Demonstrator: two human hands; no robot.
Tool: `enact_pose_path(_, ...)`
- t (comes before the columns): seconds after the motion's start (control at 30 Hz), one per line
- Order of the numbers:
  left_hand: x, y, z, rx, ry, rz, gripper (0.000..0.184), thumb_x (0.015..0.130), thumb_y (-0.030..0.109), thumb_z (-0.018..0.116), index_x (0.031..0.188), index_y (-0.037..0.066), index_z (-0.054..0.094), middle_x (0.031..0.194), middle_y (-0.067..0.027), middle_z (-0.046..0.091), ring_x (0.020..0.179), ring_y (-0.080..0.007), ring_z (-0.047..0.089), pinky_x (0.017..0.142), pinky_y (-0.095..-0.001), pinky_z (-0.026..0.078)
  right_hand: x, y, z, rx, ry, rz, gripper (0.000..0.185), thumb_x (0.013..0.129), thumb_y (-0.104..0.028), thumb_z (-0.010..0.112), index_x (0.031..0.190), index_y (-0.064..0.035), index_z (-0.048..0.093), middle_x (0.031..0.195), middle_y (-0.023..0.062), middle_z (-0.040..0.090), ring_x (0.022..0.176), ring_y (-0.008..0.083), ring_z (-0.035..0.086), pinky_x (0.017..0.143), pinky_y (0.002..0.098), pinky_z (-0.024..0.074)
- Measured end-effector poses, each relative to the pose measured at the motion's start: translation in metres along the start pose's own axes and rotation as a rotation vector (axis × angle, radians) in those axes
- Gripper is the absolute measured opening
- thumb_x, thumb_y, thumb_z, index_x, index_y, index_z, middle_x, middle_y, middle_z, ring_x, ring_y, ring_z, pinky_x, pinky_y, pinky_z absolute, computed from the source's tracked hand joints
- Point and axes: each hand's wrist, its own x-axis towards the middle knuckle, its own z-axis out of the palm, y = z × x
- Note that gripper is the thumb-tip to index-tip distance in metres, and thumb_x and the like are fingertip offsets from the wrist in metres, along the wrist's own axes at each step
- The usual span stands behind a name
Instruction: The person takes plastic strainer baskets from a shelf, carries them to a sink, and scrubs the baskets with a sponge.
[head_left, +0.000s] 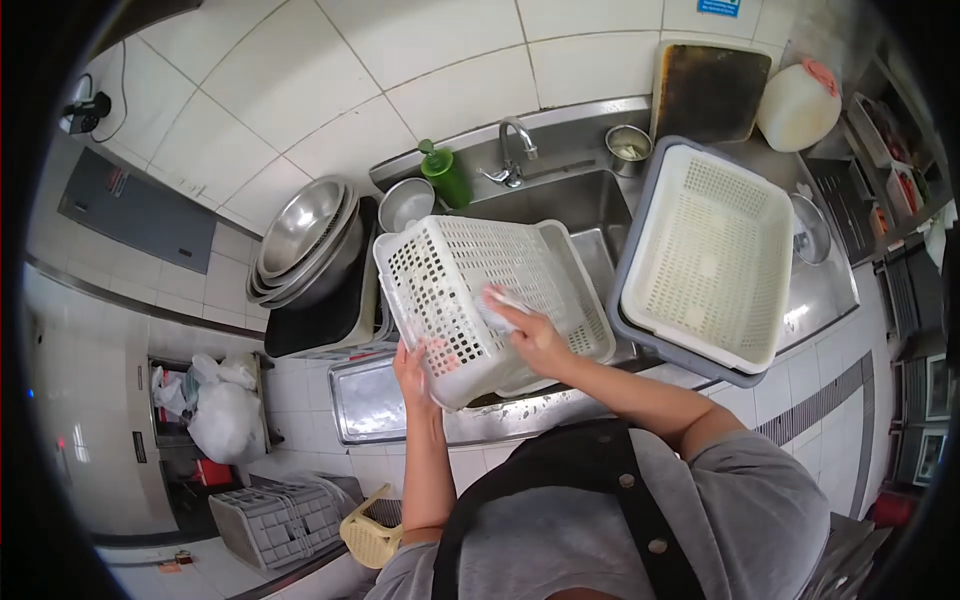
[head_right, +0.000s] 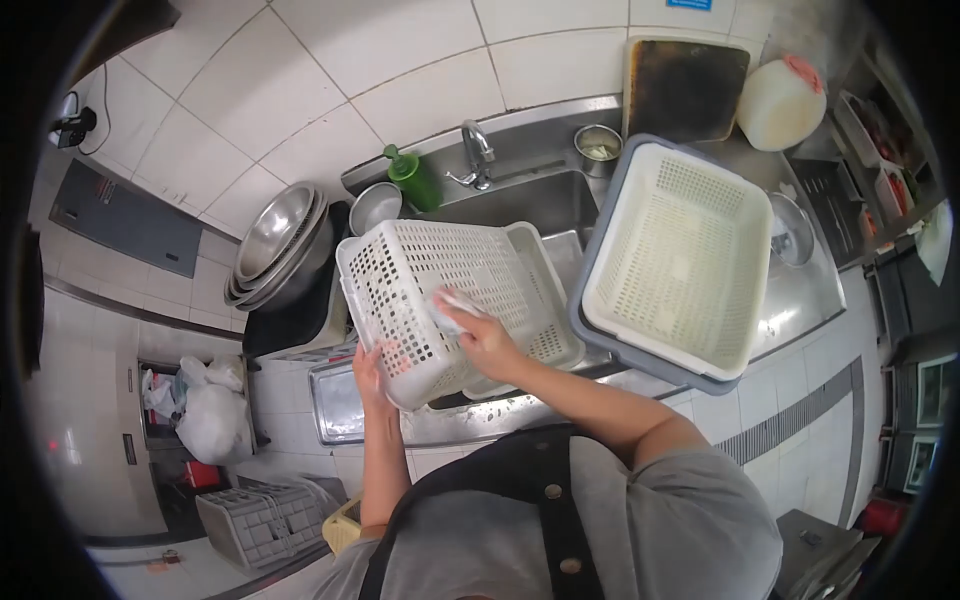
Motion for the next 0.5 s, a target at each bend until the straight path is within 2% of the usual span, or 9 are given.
enact_pose_path(0.07,-0.01,0.004,0.011,0.077,-0.004,-0.003,0.043,0.084,0.009,0.053,0.125,-0.003,0.048,0.107,-0.0142,0.063,0.088,-0.0217,0.067,0.073,-0.0319,0.057,0.039,-0.008,-0.004,0.033,-0.003,-0.11,0.059,0.081,0.009,0.038,0.135,-0.01,0.051,0.143,0.0172,0.043,0.138,0.0321,0.032,0.114,0.0358,0.0213)
enact_pose_path(0.1,-0.015,0.006,0.011,0.064,0.0,-0.022,0.043,0.084,0.008,0.053,0.125,-0.003,0.048,0.108,-0.0148,0.063,0.089,-0.0222,0.066,0.075,-0.0327,0.057,0.064,0.008,-0.005,0.048,0.125,-0.091,0.058,0.081,0.009,0.038,0.134,-0.0109,0.051,0.142,0.0179,0.043,0.136,0.034,0.034,0.113,0.0366,0.0244)
enact_pose_path(0.13,-0.021,0.01,0.008,0.051,0.001,-0.037,0.043,0.084,0.008,0.053,0.125,-0.003,0.048,0.109,-0.0155,0.063,0.091,-0.0226,0.066,0.077,-0.0335,0.056,0.086,0.036,-0.01,0.062,0.257,-0.08,0.057,0.081,0.009,0.038,0.133,-0.0117,0.052,0.142,0.0187,0.044,0.134,0.0359,0.037,0.112,0.0374,0.0274)
enact_pose_path(0.2,-0.033,0.024,0.011,0.036,0.0,-0.017,0.042,0.085,0.007,0.053,0.125,-0.003,0.047,0.111,-0.0167,0.062,0.093,-0.0235,0.066,0.08,-0.0347,0.056,0.104,0.117,-0.034,-0.125,0.401,0.065,0.05,0.083,0.006,0.04,0.129,-0.0093,0.055,0.136,0.0204,0.048,0.126,0.0388,0.045,0.106,0.0398,0.0369)
enact_pose_path(0.27,-0.042,0.038,0.02,0.014,0.005,0.046,0.042,0.086,0.007,0.053,0.126,-0.004,0.047,0.112,-0.0177,0.062,0.095,-0.0242,0.065,0.081,-0.0356,0.055,0.075,0.173,-0.045,-0.32,0.45,0.337,0.048,0.084,0.003,0.044,0.13,-0.0086,0.052,0.13,0.0216,0.053,0.117,0.0403,0.052,0.099,0.0403,0.043)
enact_pose_path(0.33,-0.039,0.033,0.016,0.027,0.021,0.092,0.041,0.087,0.008,0.052,0.126,-0.004,0.046,0.113,-0.0176,0.062,0.095,-0.0248,0.065,0.081,-0.0351,0.056,0.042,0.148,-0.037,-0.39,0.274,0.805,0.055,0.082,0.002,0.046,0.136,-0.0076,0.044,0.129,0.0234,0.053,0.115,0.0402,0.054,0.097,0.0398,0.0444)
enact_pose_path(0.4,-0.029,0.024,0.009,0.025,0.038,0.107,0.041,0.087,0.009,0.052,0.126,-0.004,0.046,0.112,-0.0173,0.062,0.094,-0.0247,0.066,0.081,-0.0353,0.056,0.005,0.091,0.006,-0.282,0.383,0.66,0.052,0.085,-0.002,0.047,0.137,-0.0095,0.045,0.127,0.024,0.055,0.116,0.0345,0.056,0.1,0.0353,0.0426)
enact_pose_path(0.47,-0.016,0.013,-0.003,0.096,0.024,0.077,0.042,0.085,0.007,0.055,0.125,-0.004,0.048,0.112,-0.015,0.062,0.091,-0.0221,0.065,0.079,-0.0325,0.055,-0.021,0.036,0.048,-0.171,0.365,0.336,0.055,0.085,-0.001,0.046,0.14,-0.0091,0.042,0.125,0.0236,0.057,0.116,0.0353,0.056,0.101,0.0357,0.0406)
enact_pose_path(0.5,-0.012,0.01,-0.003,0.152,0.034,0.073,0.042,0.084,0.006,0.056,0.124,-0.004,0.048,0.112,-0.0144,0.062,0.091,-0.0213,0.065,0.08,-0.0319,0.054,-0.008,0.019,0.053,-0.094,0.403,0.303,0.056,0.085,0.0,0.045,0.14,-0.0083,0.041,0.124,0.0232,0.057,0.116,0.0343,0.056,0.101,0.0353,0.0403)
